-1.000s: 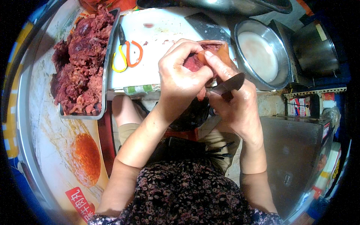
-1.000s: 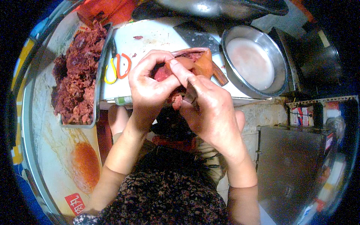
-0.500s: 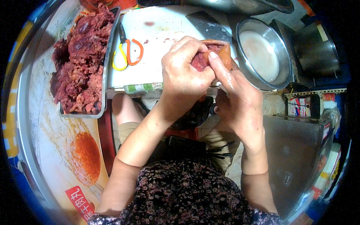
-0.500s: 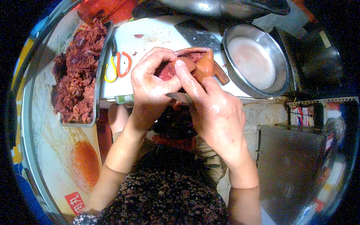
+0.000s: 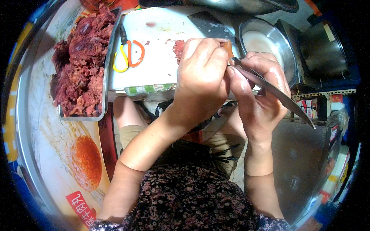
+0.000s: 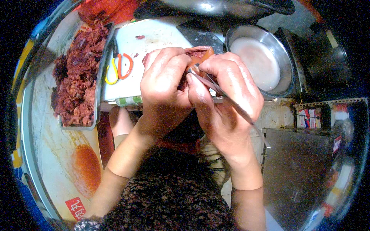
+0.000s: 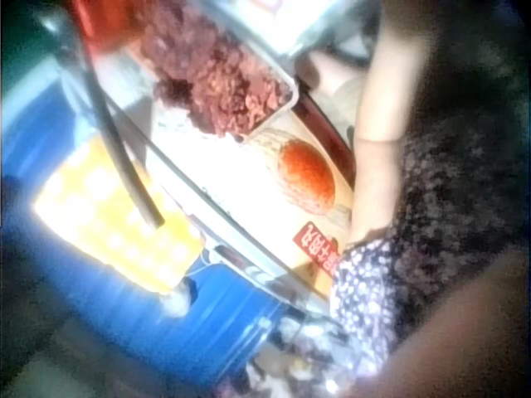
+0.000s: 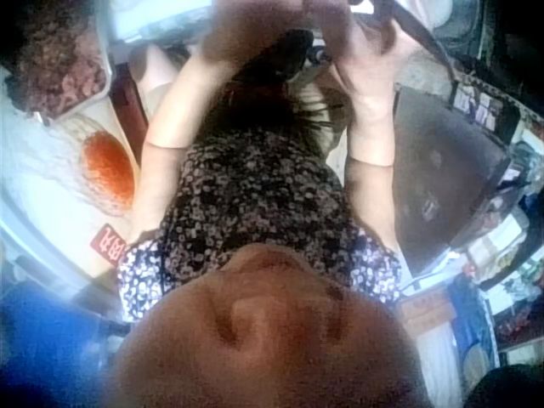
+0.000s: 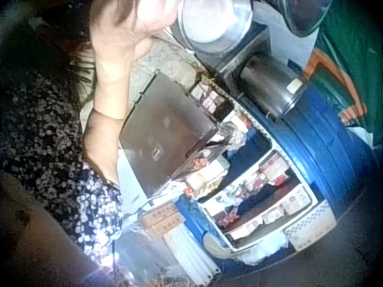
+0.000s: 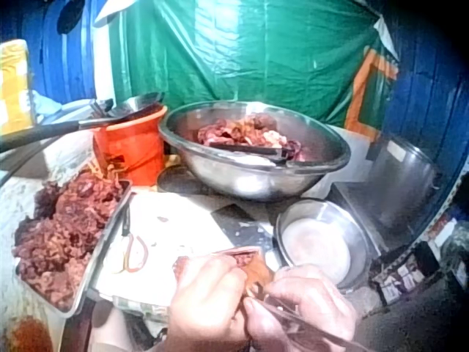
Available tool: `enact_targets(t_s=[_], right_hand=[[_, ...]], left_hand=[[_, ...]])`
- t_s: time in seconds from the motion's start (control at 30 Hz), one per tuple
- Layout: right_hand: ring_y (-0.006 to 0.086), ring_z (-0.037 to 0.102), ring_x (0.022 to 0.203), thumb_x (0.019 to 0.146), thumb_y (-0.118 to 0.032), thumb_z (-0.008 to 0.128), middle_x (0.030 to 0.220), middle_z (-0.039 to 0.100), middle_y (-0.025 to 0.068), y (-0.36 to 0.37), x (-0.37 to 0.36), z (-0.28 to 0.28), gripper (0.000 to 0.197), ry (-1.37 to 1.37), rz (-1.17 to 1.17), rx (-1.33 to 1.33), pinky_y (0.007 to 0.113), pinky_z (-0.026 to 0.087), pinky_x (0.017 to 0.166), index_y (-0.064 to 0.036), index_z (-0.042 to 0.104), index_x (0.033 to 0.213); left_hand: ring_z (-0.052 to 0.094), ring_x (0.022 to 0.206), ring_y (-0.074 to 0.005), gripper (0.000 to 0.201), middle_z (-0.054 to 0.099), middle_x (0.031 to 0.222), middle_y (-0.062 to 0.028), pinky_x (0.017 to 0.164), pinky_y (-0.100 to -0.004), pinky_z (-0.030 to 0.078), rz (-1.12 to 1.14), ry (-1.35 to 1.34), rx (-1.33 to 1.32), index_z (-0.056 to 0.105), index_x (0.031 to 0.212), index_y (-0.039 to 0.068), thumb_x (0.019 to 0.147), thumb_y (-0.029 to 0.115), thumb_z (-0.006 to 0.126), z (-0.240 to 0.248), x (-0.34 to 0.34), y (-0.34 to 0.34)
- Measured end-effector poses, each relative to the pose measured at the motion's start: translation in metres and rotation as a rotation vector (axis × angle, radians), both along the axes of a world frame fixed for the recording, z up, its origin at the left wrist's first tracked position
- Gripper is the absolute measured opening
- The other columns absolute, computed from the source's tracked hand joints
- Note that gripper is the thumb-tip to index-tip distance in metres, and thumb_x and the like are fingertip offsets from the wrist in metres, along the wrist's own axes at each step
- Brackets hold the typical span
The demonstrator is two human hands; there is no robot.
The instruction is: The person trims and cuts pieces of meat using a knife, places the trimmed pieces into a tray, and puts scraps into a black bag.
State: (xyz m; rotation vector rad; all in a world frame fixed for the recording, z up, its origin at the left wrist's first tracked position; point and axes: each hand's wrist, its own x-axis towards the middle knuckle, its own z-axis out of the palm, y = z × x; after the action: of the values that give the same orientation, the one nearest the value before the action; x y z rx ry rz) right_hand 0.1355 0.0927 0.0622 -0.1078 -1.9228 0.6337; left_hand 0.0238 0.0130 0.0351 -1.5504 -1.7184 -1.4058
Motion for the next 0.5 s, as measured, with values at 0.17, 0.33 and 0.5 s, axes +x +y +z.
enact_targets(t_s=[0.17, 0.33, 0.5], right_hand=[[0.0284, 0.062, 0.070, 0.079, -0.001, 0.071, 0.079, 0.062, 0.0146, -0.002, 0.002, 0.000, 0.013, -0.064, -0.084, 0.059, 0.036, 0.052, 0.064, 0.0017, 0.061, 0.086], [0.0272, 0.062, 0.071, 0.079, 0.000, 0.073, 0.082, 0.063, 0.0137, 0.000, 0.006, 0.000, 0.015, -0.088, -0.128, 0.012, 0.036, 0.052, 0.067, 0.0017, 0.061, 0.087], [0.0240, 0.061, 0.072, 0.077, 0.004, 0.075, 0.084, 0.063, 0.0131, -0.001, 0.014, 0.001, 0.017, -0.080, -0.148, -0.201, 0.033, 0.051, 0.068, 0.0017, 0.062, 0.088]], left_hand=[[0.057, 0.088, -0.0379, 0.020, 0.061, 0.092, -0.0193, 0.080, -0.0438, 0.048, 0.044, 0.023, 0.012, 0.060, 0.086, -0.004, 0.066, -0.003, 0.061, -0.002, 0.004, 0.001], [0.060, 0.081, -0.0357, 0.024, 0.063, 0.087, -0.0165, 0.076, -0.0426, 0.050, 0.017, 0.018, 0.061, 0.061, 0.085, -0.001, 0.063, -0.001, 0.068, -0.004, 0.001, 0.002], [0.060, 0.082, -0.0360, 0.027, 0.063, 0.088, -0.0173, 0.077, -0.0430, 0.051, -0.026, 0.005, 0.078, 0.061, 0.086, -0.002, 0.060, -0.002, 0.066, -0.002, 0.000, 0.003]])
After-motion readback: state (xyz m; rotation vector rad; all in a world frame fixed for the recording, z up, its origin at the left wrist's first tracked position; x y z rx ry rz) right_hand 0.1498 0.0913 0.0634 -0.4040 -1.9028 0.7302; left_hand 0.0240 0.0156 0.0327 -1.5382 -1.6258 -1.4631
